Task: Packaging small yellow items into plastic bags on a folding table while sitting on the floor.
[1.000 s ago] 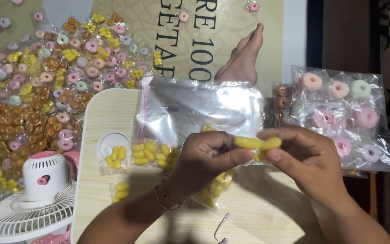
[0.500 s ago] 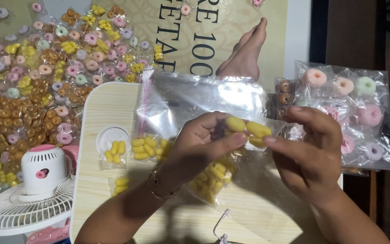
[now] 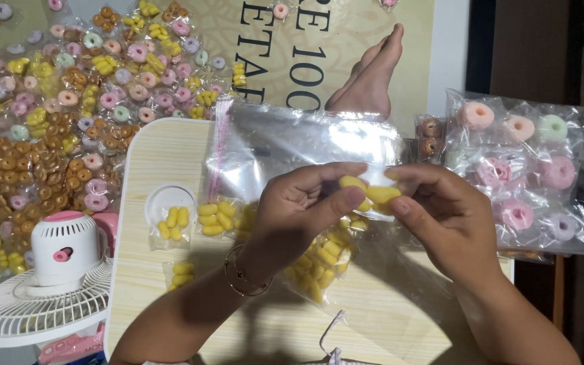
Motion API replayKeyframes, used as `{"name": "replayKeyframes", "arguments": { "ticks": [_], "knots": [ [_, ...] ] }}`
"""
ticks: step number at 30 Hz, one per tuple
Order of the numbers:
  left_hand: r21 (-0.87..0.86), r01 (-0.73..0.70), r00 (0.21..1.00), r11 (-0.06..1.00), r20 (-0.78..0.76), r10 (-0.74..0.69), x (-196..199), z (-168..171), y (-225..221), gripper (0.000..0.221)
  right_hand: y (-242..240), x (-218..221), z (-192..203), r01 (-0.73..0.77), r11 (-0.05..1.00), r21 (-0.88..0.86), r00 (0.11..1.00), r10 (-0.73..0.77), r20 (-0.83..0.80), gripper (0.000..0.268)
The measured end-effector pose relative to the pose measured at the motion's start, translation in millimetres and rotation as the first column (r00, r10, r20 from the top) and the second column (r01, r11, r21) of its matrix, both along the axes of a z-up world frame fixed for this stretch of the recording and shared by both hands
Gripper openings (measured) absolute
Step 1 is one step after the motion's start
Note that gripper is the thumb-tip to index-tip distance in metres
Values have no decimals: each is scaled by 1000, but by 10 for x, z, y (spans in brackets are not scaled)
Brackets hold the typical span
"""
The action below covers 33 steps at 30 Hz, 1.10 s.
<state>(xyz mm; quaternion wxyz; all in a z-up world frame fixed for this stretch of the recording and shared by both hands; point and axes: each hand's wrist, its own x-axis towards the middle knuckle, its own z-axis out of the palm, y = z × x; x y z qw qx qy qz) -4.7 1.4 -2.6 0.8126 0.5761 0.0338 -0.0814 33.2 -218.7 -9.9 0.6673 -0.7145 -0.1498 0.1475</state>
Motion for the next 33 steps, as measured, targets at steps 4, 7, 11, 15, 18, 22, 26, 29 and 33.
{"name": "replayKeyframes", "arguments": {
  "ticks": [4, 7, 11, 15, 18, 22, 26, 29, 33],
  "knots": [
    [-37, -21, 1000, 999, -15, 20, 2, -13, 0, 41, -10, -8, -2, 22, 1000, 22, 999, -22, -26, 35],
    [-23, -10, 1000, 1000, -1, 10, 2, -13, 2, 43, -14, -16, 4, 35, 999, -30, 999, -36, -27, 35],
    [-57, -5, 1000, 998, -27, 3, 1, -5, 1, 42, 3, -23, 3, 71, 996, -56, 996, -73, -42, 29],
    [-74, -17, 1000, 997, -12, 16, -12, -34, -24, 39, 1, -31, -11, 67, 998, -8, 997, -67, -45, 29],
    [-177, 35, 999, 984, 44, -28, -36, -74, -6, 45, 2, -34, 15, 69, 997, -42, 997, -70, -24, 25],
    [-122, 13, 1000, 992, 12, -12, -37, -60, -21, 36, 2, -28, 20, 53, 998, -42, 998, -54, -12, 25],
    [-61, 5, 1000, 998, -4, -5, -40, 0, -23, 34, 7, -28, 9, 21, 998, -55, 1000, -22, -12, 34],
    [-45, 28, 999, 999, -16, -29, -44, 43, -28, 36, 8, -51, 7, 25, 998, -62, 1000, -26, -5, 30],
    [-48, 113, 991, 992, 81, -109, -38, 44, -29, 69, -34, -66, -16, 78, 996, -53, 997, -78, 4, 24]
  ]
}}
